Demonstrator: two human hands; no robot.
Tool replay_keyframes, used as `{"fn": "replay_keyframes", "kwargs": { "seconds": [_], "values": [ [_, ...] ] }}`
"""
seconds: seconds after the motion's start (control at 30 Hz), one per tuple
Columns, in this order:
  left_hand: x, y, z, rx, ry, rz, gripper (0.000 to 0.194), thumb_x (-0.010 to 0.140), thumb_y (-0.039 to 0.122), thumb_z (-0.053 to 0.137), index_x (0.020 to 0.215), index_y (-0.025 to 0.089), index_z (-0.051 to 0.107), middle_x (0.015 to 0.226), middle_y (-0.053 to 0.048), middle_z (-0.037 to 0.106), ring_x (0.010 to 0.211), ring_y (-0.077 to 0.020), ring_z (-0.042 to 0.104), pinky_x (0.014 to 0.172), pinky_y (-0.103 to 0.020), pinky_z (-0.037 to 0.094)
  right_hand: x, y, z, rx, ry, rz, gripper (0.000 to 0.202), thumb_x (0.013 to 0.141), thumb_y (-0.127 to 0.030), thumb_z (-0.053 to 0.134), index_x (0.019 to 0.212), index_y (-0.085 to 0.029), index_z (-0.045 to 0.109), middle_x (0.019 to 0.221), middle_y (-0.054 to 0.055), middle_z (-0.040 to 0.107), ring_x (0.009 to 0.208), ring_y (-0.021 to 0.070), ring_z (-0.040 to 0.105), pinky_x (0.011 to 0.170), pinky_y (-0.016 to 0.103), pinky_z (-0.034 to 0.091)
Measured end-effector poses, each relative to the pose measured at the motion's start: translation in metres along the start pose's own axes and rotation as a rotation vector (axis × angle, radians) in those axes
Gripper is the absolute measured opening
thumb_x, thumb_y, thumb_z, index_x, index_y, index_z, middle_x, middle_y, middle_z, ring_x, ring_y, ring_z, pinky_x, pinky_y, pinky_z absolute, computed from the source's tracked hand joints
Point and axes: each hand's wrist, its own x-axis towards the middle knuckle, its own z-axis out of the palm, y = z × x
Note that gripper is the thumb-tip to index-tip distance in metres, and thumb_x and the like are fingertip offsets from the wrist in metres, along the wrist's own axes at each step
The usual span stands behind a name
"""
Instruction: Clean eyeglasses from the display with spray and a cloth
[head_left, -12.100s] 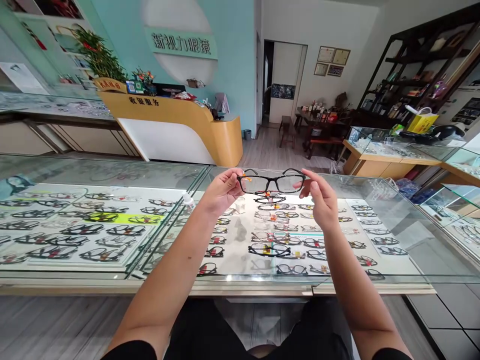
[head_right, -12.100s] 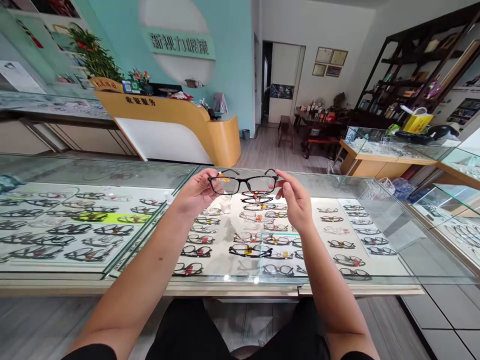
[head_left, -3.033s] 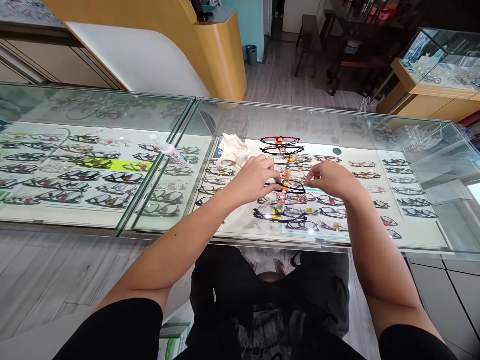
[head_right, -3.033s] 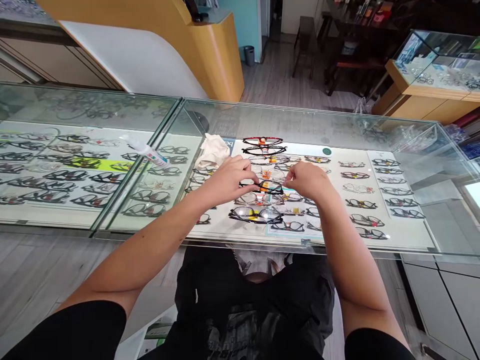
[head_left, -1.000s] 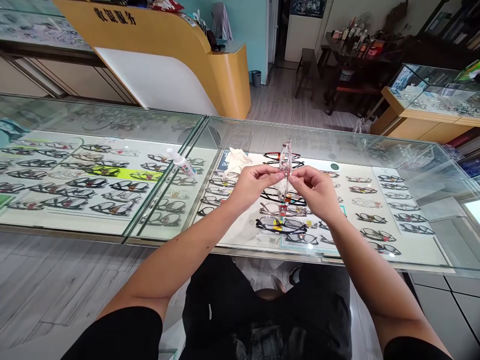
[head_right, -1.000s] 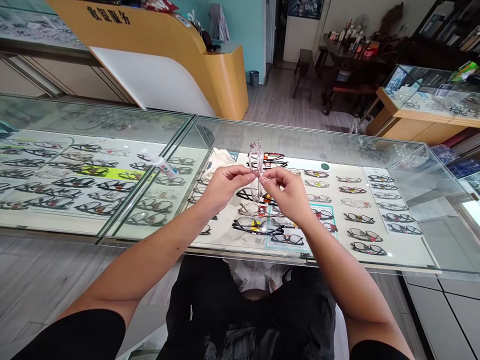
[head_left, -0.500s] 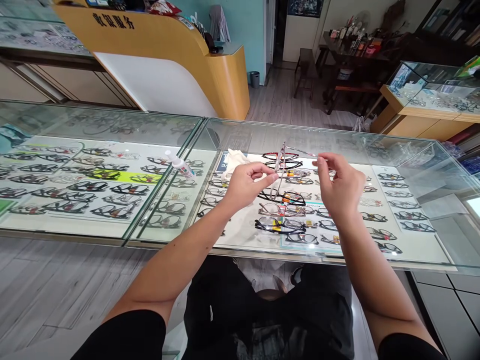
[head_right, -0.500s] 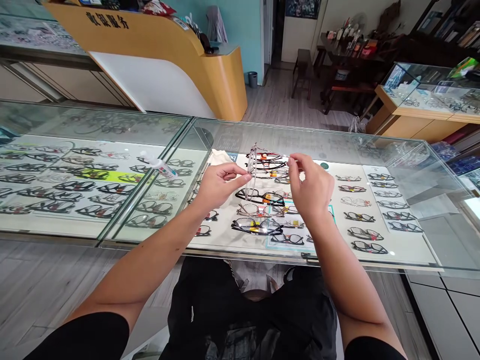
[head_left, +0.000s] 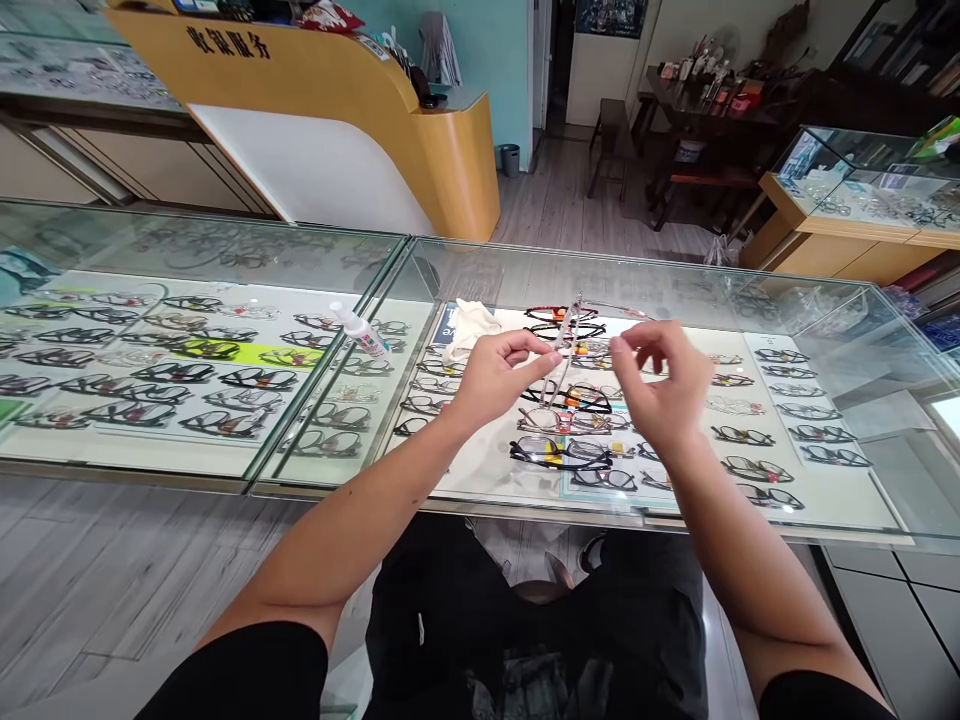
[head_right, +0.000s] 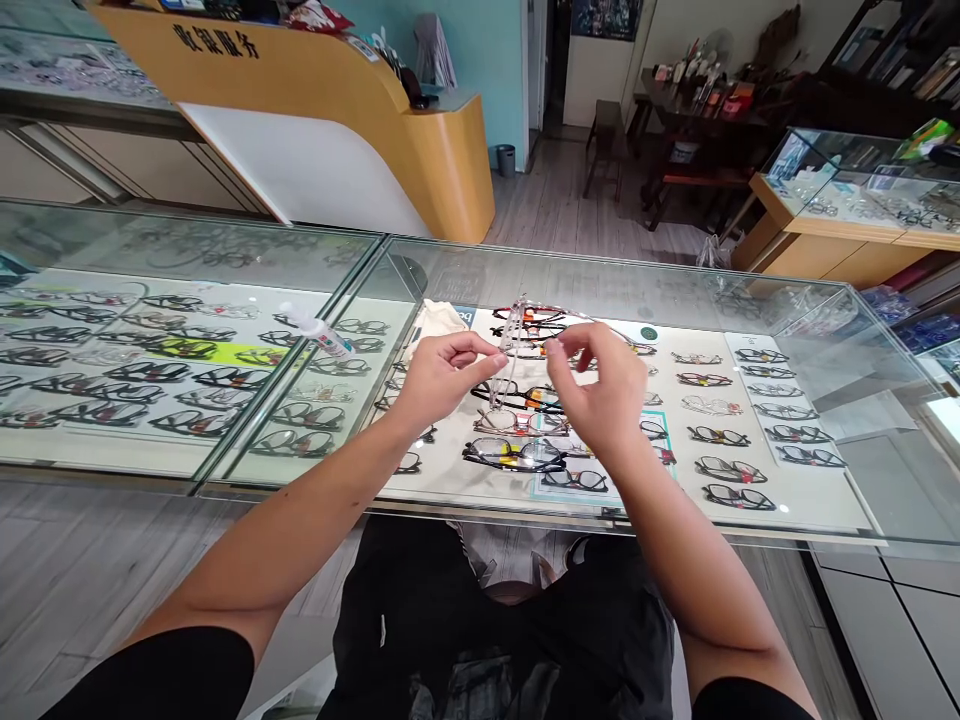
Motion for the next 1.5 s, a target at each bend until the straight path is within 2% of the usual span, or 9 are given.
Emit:
{"fn": "replay_keyframes", "kwargs": {
  "seconds": [0.13, 0.37, 0.57, 0.73, 1.0, 1.13, 1.27, 1.37, 1.5],
  "values": [
    [-0.005, 0.005, 0.008, -0.005, -0.073, 0.004, 0.027, 0.080, 0.045, 0.089, 0.078, 0.019, 0.080, 0.074, -0.003, 0.072, 0.066, -0.0131, 0.055, 0.065, -0.028, 0.044, -0.005, -0.002, 0.012, 0.104, -0.243, 0.171, 0.022, 0.097, -0.046, 0.071, 0.103, -0.024, 0.070, 0.085, 0.001, 0.077, 0.064, 0.0158, 0.062, 0.067, 0.032, 0.050],
    [-0.008, 0.005, 0.011, -0.009, -0.034, 0.018, 0.027, 0.080, 0.045, 0.088, 0.078, 0.019, 0.080, 0.075, -0.004, 0.072, 0.067, -0.0141, 0.057, 0.066, -0.029, 0.046, -0.005, 0.008, 0.020, 0.280, -0.254, 0.352, 0.029, 0.093, -0.032, 0.067, 0.120, -0.022, 0.066, 0.076, -0.004, 0.070, 0.061, 0.0138, 0.057, 0.068, 0.031, 0.049],
    [-0.003, 0.002, 0.003, -0.040, 0.127, 0.038, 0.025, 0.080, 0.045, 0.090, 0.080, 0.021, 0.081, 0.056, 0.005, 0.041, 0.056, -0.0100, 0.034, 0.057, -0.029, 0.029, 0.003, 0.013, 0.016, 0.356, -0.196, 0.420, 0.053, 0.086, -0.022, 0.063, 0.139, -0.022, 0.057, 0.073, -0.008, 0.060, 0.065, 0.0153, 0.060, 0.067, 0.032, 0.049],
    [0.007, 0.000, -0.008, -0.212, 0.319, -0.009, 0.029, 0.077, 0.047, 0.092, 0.079, 0.022, 0.078, 0.058, 0.006, 0.037, 0.057, -0.0101, 0.033, 0.056, -0.029, 0.028, 0.010, 0.012, 0.009, 0.433, -0.194, 0.534, 0.031, 0.085, -0.031, 0.073, 0.113, -0.024, 0.060, 0.066, -0.007, 0.061, 0.069, 0.0176, 0.067, 0.061, 0.029, 0.048],
    [0.020, -0.010, -0.020, -0.350, 0.470, -0.030, 0.040, 0.076, 0.057, 0.091, 0.083, 0.023, 0.070, 0.070, 0.003, 0.056, 0.063, -0.0106, 0.045, 0.058, -0.028, 0.036, 0.011, 0.018, 0.008, 0.531, -0.321, 0.674, 0.050, 0.079, -0.058, 0.086, 0.102, -0.025, 0.057, 0.082, 0.003, 0.080, 0.067, 0.0181, 0.068, 0.052, 0.026, 0.042],
    [0.017, -0.009, -0.015, -0.268, 0.454, 0.007, 0.040, 0.078, 0.058, 0.090, 0.083, 0.023, 0.072, 0.061, 0.005, 0.042, 0.059, -0.0110, 0.036, 0.056, -0.030, 0.029, 0.008, 0.013, 0.005, 0.279, -0.278, 0.480, 0.036, 0.093, -0.055, 0.075, 0.109, -0.024, 0.065, 0.066, -0.004, 0.065, 0.064, 0.0184, 0.063, 0.061, 0.031, 0.047],
    [0.010, -0.006, -0.003, -0.247, 0.392, 0.006, 0.037, 0.076, 0.054, 0.093, 0.085, 0.022, 0.078, 0.060, 0.007, 0.031, 0.058, -0.0097, 0.028, 0.057, -0.029, 0.025, 0.002, 0.001, 0.007, -0.059, -0.080, 0.017, 0.032, 0.099, -0.044, 0.071, 0.125, -0.025, 0.072, 0.095, 0.006, 0.069, 0.090, 0.0253, 0.066, 0.086, 0.043, 0.055],
    [0.004, -0.004, 0.008, -0.248, 0.324, -0.009, 0.033, 0.076, 0.051, 0.094, 0.088, 0.022, 0.082, 0.060, 0.007, 0.030, 0.058, -0.0090, 0.028, 0.058, -0.028, 0.025, -0.005, -0.006, 0.018, -0.105, -0.157, -0.181, 0.043, 0.100, -0.044, 0.071, 0.136, -0.022, 0.070, 0.122, 0.015, 0.072, 0.114, 0.0333, 0.066, 0.103, 0.052, 0.055],
    [-0.005, -0.003, 0.018, -0.260, 0.197, -0.045, 0.031, 0.077, 0.049, 0.093, 0.089, 0.022, 0.085, 0.057, 0.006, 0.040, 0.057, -0.0099, 0.033, 0.058, -0.028, 0.029, -0.012, -0.007, 0.031, -0.087, -0.330, -0.193, 0.050, 0.102, -0.043, 0.068, 0.146, -0.019, 0.065, 0.141, 0.019, 0.071, 0.130, 0.0375, 0.065, 0.114, 0.060, 0.051]
  ]
}}
